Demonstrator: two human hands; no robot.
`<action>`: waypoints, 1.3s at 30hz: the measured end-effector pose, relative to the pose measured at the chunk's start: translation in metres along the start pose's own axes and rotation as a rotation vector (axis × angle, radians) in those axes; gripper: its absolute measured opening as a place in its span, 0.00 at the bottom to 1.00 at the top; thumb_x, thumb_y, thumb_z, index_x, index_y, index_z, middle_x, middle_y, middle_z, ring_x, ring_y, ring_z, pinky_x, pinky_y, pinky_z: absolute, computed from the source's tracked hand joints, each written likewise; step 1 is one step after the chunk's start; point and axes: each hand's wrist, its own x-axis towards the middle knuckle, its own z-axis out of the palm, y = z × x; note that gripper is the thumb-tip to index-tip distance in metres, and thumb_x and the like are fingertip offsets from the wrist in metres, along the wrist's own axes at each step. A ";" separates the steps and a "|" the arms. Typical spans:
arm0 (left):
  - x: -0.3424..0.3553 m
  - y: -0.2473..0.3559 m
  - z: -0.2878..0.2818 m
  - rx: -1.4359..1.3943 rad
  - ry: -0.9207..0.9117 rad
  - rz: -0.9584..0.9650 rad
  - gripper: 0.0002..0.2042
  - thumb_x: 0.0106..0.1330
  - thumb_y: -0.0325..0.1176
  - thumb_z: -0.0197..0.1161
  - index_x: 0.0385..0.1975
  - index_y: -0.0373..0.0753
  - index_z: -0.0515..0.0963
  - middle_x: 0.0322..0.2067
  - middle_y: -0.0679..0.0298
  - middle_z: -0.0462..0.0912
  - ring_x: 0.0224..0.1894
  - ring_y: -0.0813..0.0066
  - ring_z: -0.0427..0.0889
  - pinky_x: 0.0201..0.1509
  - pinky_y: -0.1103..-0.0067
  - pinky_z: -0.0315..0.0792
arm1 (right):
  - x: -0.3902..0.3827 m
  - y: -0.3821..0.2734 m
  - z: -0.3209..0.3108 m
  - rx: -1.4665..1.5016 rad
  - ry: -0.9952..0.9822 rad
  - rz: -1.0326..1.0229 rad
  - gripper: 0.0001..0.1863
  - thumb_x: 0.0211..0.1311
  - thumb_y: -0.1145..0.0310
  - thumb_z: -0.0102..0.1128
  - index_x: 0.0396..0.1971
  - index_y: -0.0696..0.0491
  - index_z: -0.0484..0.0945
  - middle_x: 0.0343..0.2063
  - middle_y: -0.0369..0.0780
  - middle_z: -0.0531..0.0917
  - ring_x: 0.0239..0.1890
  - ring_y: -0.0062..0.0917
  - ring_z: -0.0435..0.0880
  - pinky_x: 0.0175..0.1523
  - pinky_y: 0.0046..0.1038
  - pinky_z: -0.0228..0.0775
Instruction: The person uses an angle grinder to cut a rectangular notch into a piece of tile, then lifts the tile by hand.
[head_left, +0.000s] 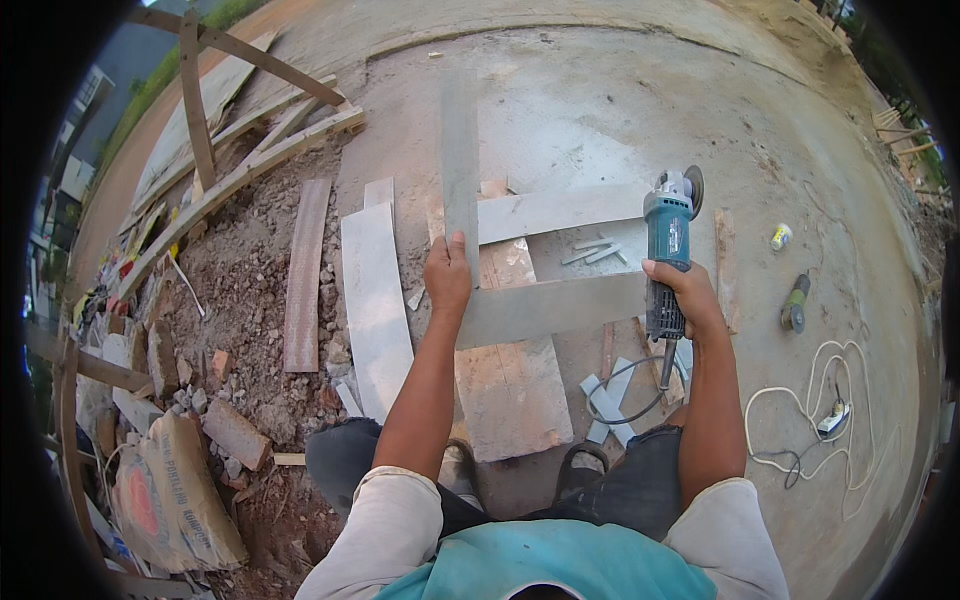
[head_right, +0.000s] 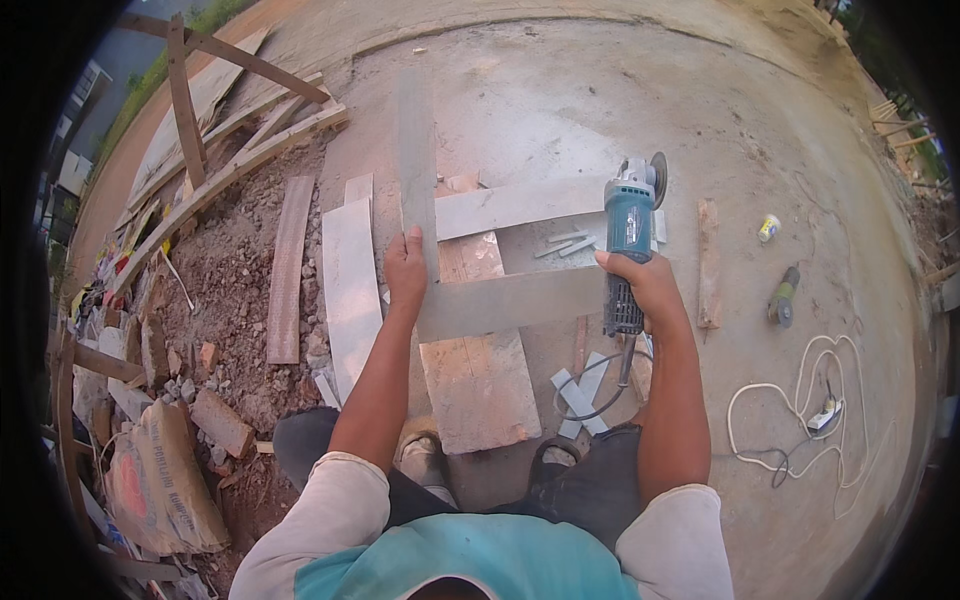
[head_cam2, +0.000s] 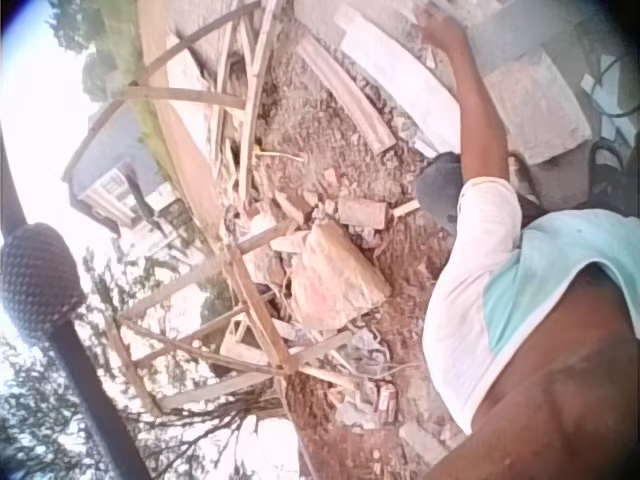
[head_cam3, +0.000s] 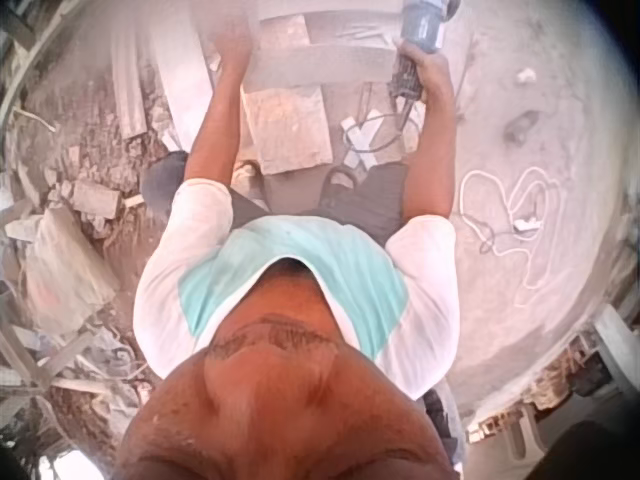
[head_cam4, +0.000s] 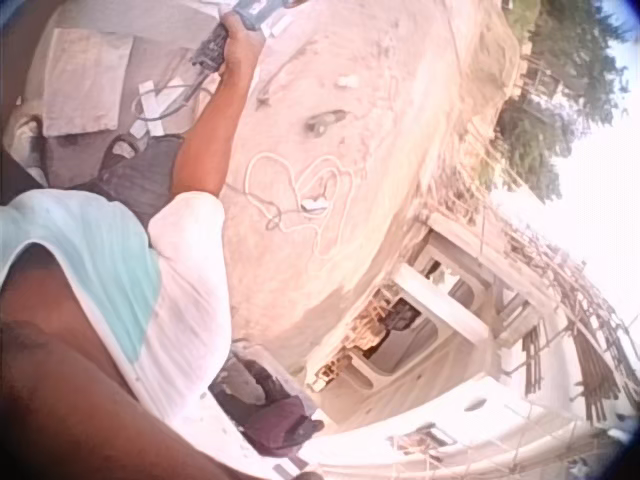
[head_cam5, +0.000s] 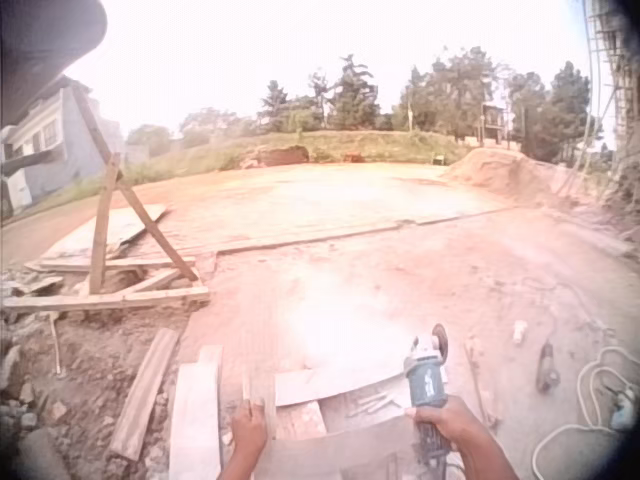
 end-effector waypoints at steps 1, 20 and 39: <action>0.004 0.001 0.000 -0.004 -0.024 -0.059 0.20 0.73 0.44 0.54 0.30 0.30 0.75 0.24 0.53 0.78 0.28 0.63 0.74 0.36 0.68 0.69 | 0.002 0.001 -0.003 0.011 0.001 0.000 0.19 0.50 0.59 0.71 0.33 0.56 0.76 0.21 0.36 0.78 0.17 0.20 0.77 0.22 0.24 0.70; -0.039 -0.096 0.005 0.364 0.241 -0.368 0.19 0.67 0.43 0.60 0.42 0.29 0.79 0.38 0.46 0.82 0.38 0.58 0.80 0.45 0.67 0.72 | -0.012 -0.001 -0.008 0.040 0.014 -0.036 0.19 0.53 0.58 0.70 0.33 0.57 0.76 0.24 0.39 0.81 0.22 0.23 0.82 0.27 0.24 0.75; 0.079 -0.079 0.105 -0.137 -0.298 -0.591 0.15 0.62 0.29 0.62 0.39 0.19 0.76 0.34 0.44 0.82 0.28 0.58 0.83 0.28 0.65 0.74 | 0.004 0.019 -0.088 0.169 0.213 0.009 0.20 0.54 0.57 0.70 0.33 0.59 0.77 0.24 0.41 0.82 0.20 0.24 0.83 0.25 0.25 0.77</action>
